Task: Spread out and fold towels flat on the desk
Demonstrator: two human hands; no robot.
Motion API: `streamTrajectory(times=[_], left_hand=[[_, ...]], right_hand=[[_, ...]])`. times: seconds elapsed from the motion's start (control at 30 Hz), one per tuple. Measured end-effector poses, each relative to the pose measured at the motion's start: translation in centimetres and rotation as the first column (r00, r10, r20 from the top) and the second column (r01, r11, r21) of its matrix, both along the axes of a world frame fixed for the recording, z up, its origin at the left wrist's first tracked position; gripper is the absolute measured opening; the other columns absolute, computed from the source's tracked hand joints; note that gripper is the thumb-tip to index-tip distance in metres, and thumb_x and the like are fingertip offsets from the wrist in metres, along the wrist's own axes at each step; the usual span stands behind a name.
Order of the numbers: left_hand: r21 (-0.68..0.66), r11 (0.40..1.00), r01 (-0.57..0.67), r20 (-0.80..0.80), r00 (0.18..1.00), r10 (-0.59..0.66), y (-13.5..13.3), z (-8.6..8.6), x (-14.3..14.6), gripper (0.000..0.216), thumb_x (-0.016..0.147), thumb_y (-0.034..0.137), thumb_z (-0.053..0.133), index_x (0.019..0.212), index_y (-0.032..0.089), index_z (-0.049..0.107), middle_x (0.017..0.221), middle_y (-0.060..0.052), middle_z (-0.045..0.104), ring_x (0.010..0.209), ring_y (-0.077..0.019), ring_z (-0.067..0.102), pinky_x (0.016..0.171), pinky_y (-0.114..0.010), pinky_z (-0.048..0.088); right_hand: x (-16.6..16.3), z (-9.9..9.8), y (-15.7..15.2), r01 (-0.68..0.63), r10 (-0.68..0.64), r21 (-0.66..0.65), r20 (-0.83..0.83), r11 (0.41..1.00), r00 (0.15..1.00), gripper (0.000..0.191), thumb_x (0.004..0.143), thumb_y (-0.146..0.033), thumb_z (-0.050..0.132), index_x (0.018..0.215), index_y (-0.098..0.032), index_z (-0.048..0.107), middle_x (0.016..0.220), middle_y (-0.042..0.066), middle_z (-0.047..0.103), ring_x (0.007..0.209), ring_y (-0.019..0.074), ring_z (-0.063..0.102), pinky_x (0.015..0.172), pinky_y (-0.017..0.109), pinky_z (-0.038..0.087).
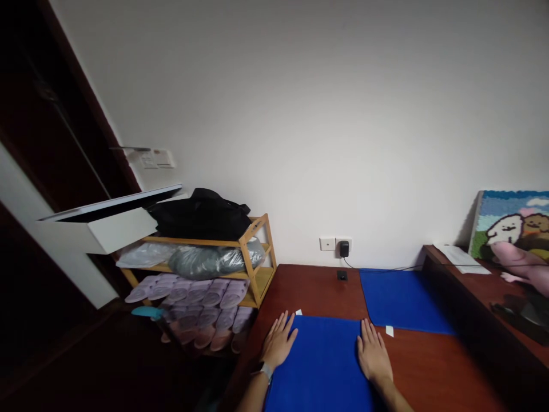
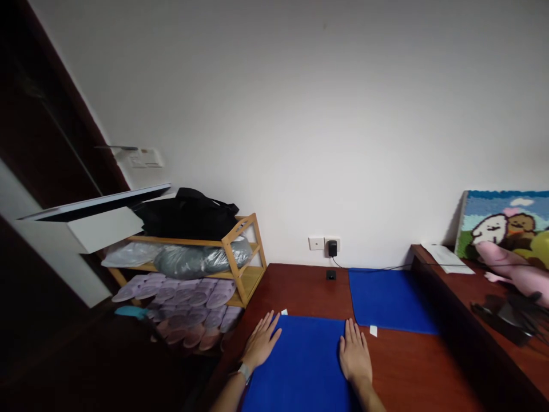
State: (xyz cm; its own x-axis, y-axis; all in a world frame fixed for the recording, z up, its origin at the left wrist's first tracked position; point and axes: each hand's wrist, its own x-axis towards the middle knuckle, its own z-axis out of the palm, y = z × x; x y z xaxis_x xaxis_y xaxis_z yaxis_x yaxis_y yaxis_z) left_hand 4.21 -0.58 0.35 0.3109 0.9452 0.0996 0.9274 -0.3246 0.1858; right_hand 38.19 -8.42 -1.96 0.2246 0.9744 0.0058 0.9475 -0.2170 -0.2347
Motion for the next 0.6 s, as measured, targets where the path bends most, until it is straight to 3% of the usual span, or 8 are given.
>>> streamTrajectory(times=[0.17,0.27,0.33,0.47,0.6], left_hand=[[0.068,0.998,-0.017,0.023,1.000,0.016,0.0,-0.1,-0.2,0.060,0.105,0.054,0.026,0.158,0.027,0.033,0.165,-0.005,0.034,0.152,-0.0234,0.028,0.125,-0.048,0.026],[0.173,0.985,0.014,0.074,0.997,-0.027,-1.4,0.4,2.5,0.057,0.106,0.049,0.026,0.158,0.026,0.033,0.164,-0.005,0.035,0.152,-0.0236,0.030,0.125,-0.047,0.026],[0.199,0.974,0.111,0.088,0.988,-0.130,-2.5,0.6,5.0,0.056,0.106,0.048,0.028,0.158,0.028,0.034,0.164,-0.003,0.037,0.151,-0.0240,0.033,0.125,-0.047,0.028],[0.141,0.962,0.235,0.090,0.964,-0.249,-4.0,0.8,9.2,0.056,0.105,0.051,0.030,0.156,0.031,0.037,0.162,-0.003,0.040,0.150,-0.0251,0.035,0.125,-0.049,0.028],[0.053,0.979,0.198,0.086,0.976,-0.202,-4.1,0.8,8.9,0.057,0.105,0.054,0.026,0.158,0.034,0.032,0.165,-0.001,0.034,0.152,-0.0239,0.031,0.125,-0.050,0.026]], right_hand=[[-0.1,0.4,0.0,0.000,0.000,-0.006,0.003,1.000,1.000,0.069,0.099,-0.042,0.010,0.160,-0.010,0.017,0.168,0.002,0.017,0.155,0.0187,0.014,0.127,0.039,0.014],[-0.1,0.6,-0.1,-0.002,0.002,-0.005,0.016,1.000,1.000,0.069,0.099,-0.042,0.010,0.160,-0.010,0.018,0.168,0.001,0.017,0.155,0.0186,0.014,0.127,0.039,0.014],[-0.1,0.7,-0.1,-0.002,0.002,-0.003,0.014,1.000,1.000,0.069,0.099,-0.042,0.010,0.160,-0.011,0.020,0.168,0.002,0.017,0.155,0.0191,0.014,0.127,0.040,0.014],[-0.1,0.7,-0.2,-0.003,0.004,-0.011,0.011,1.000,1.000,0.069,0.099,-0.041,0.009,0.160,-0.009,0.019,0.168,0.004,0.017,0.155,0.0196,0.014,0.126,0.040,0.015],[-0.1,0.4,-0.1,-0.001,0.001,-0.003,0.016,1.000,1.000,0.068,0.099,-0.040,0.009,0.159,-0.009,0.019,0.168,0.004,0.018,0.155,0.0195,0.014,0.126,0.040,0.015]])
